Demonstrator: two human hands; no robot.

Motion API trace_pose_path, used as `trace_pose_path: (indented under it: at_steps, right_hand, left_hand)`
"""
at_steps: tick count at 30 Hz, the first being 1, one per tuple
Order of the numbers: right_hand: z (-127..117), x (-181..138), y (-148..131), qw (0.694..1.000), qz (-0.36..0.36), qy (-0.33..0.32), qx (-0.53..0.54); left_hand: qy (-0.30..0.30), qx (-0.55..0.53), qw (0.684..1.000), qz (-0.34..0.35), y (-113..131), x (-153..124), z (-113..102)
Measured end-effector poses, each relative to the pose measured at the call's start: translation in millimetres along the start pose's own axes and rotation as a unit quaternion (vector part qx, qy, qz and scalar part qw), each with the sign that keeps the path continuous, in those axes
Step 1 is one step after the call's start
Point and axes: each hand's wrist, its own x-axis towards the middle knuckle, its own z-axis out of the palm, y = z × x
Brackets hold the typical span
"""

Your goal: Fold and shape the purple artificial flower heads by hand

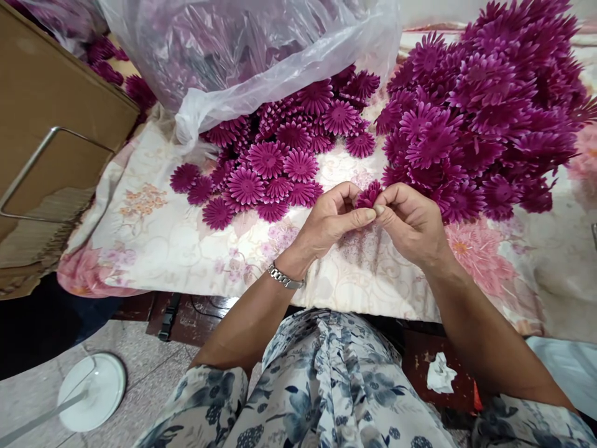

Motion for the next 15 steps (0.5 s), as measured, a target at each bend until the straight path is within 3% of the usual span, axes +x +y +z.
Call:
trace_pose_path:
  at_steps: [5, 15]
  right_hand:
    - [-3.5, 1.3, 0.4, 0.999, 0.017, -0.007, 0.047]
    - [1.7, 4.1, -8.2, 0.994, 0.048, -0.018, 0.097]
  left_hand:
    - [-0.008, -0.004, 1.0, -0.012, 2.4, 0.9, -1.4]
    - [0.036, -0.016, 0.999, -0.017, 5.3, 1.7, -1.3]
